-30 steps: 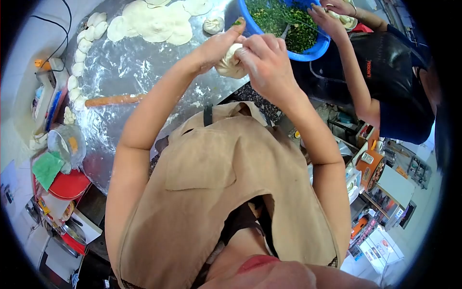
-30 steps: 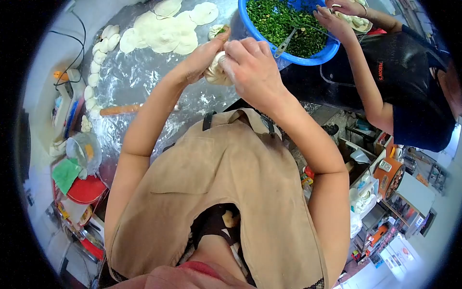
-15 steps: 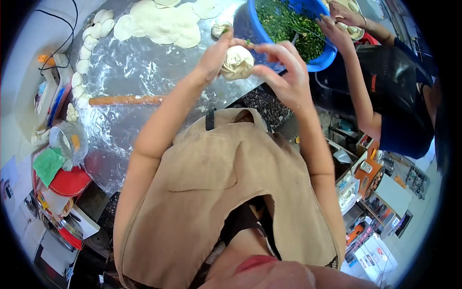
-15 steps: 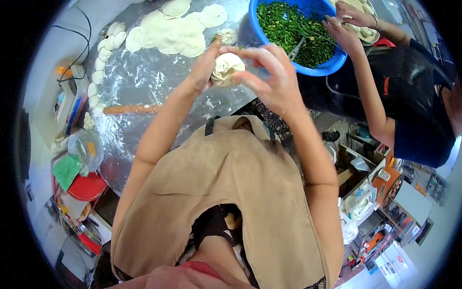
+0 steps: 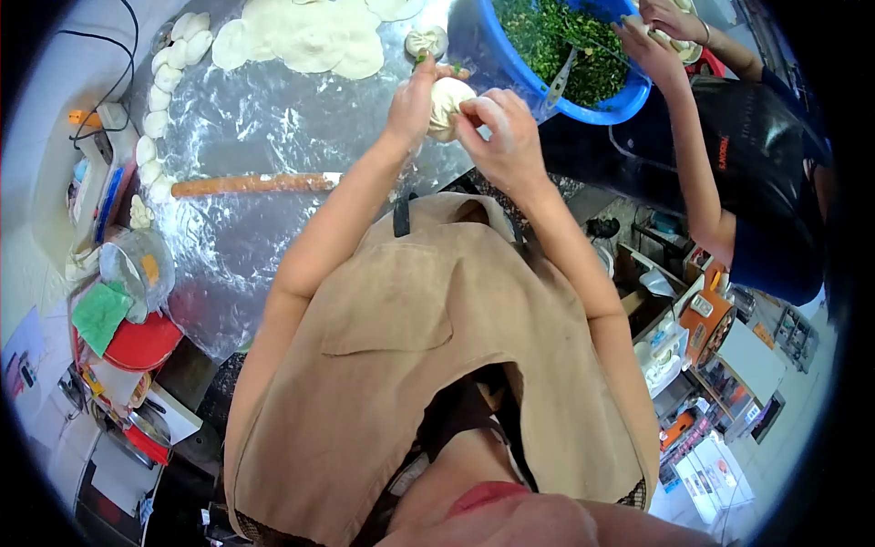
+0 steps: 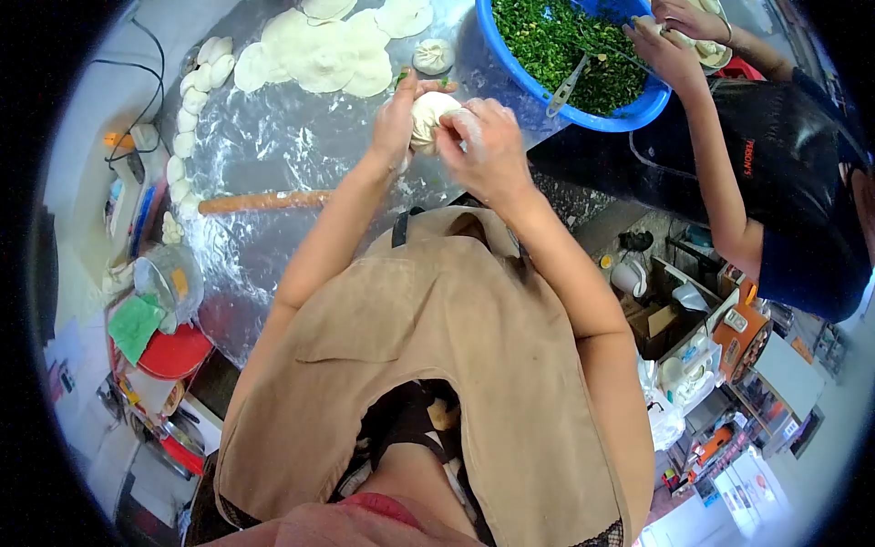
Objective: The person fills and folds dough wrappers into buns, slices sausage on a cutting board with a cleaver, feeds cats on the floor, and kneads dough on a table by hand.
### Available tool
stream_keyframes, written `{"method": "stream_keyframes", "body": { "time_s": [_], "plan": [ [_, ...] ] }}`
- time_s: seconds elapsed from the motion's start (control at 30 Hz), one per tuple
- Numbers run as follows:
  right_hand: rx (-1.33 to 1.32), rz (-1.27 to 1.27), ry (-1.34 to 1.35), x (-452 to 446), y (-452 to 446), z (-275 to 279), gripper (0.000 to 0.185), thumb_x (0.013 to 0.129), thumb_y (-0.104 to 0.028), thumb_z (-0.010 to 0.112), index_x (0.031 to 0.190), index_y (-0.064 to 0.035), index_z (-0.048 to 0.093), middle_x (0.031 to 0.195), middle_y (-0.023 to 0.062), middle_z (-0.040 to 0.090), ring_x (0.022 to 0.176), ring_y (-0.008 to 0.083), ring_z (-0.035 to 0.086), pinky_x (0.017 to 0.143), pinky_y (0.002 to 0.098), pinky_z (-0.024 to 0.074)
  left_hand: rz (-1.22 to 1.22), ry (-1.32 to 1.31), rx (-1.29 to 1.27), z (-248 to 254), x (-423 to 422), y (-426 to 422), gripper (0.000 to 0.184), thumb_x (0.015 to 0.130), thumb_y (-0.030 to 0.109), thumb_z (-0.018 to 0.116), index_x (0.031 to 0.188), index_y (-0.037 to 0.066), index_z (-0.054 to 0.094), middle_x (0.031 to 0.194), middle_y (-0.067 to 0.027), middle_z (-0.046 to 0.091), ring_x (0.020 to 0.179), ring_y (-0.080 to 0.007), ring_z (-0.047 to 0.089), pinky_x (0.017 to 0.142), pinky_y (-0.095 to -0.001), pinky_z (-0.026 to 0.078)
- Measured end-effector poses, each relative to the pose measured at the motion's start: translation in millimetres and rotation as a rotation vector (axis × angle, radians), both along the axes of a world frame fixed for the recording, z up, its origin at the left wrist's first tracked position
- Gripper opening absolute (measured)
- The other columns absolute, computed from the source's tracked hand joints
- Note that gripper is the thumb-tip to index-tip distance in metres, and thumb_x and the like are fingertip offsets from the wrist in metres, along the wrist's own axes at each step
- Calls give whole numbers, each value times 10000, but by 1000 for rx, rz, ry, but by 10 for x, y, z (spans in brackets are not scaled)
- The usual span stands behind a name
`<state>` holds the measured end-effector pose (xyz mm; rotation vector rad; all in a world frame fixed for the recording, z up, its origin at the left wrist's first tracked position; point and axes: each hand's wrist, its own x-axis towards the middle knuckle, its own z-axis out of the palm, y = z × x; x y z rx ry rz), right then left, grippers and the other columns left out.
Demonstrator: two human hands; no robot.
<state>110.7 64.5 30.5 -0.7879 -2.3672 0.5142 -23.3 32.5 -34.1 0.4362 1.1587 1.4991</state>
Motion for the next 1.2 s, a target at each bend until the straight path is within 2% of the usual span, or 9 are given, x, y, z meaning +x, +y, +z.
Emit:
{"method": "stream_keyframes", "body": {
  "time_s": [0.3,0.37,0.47,0.6,0.77,0.87,0.97,1.1,1.2],
  "plan": [
    [168,90,-100,-91,22,-62,147,645,-118,696,677,-116,552,634,5,466,658,210,473,589,344,330,-82,-119,-180,103,-17,-60,579,957,498,350,1125,-26,529,1012,-127,638,900,-182,623,786,-313,519],
    [64,83,-237,26,-28,90,281,647,-212,763,841,-89,601,749,29,533,718,218,511,645,349,383,-64,-193,-167,21,-30,-72,597,953,519,330,1133,-11,535,985,-126,645,866,-181,631,765,-313,528],
    [-183,20,-57,67,-37,140,910,555,-327,847,1279,15,413,1206,154,506,1046,325,521,924,401,416,-96,-319,-186,19,-109,-107,640,950,550,254,1161,8,521,993,-129,637,876,-209,637,766,-354,545],
    [-329,158,-179,-71,-61,-357,737,583,-95,766,1256,-114,466,1268,130,457,1141,370,464,928,446,416,-175,-511,-228,-245,-83,-131,702,934,595,170,1265,41,444,1175,-143,548,1094,-256,550,917,-442,476],
    [-119,-40,81,-233,213,-1151,669,624,-79,744,1219,-3,448,1164,218,483,1079,394,486,906,435,420,-7,-403,-281,-675,-485,-108,536,956,455,393,1271,22,430,1167,-144,543,1031,-235,564,813,-391,507],
    [-75,-79,-58,-145,289,-1161,671,661,-162,760,1233,0,449,1208,217,471,1114,376,459,919,431,396,270,516,-274,-1236,-1142,-59,388,810,82,587,1171,-24,496,1136,-176,560,943,-241,599,739,-351,508],
    [234,-237,52,314,219,-765,653,685,-241,768,1215,8,477,1221,200,476,1127,342,448,920,417,377,253,1532,-247,-1235,-1917,20,433,713,-11,582,1141,-12,518,1139,-198,551,977,-287,578,753,-366,514],
    [218,-360,-238,698,493,-271,818,672,-441,769,1281,-6,438,1287,198,432,1188,351,393,953,435,342,-47,1909,33,-1300,-2402,360,433,721,32,589,1148,32,522,1129,-196,541,1000,-319,556,785,-426,505],
    [119,-288,-413,902,756,-507,721,707,-442,726,1301,-118,476,1268,197,452,1173,381,417,968,464,332,-398,1808,-369,-1002,-2340,440,446,734,31,587,1165,116,507,1061,-160,558,977,-336,562,797,-455,478]
  ]
}}
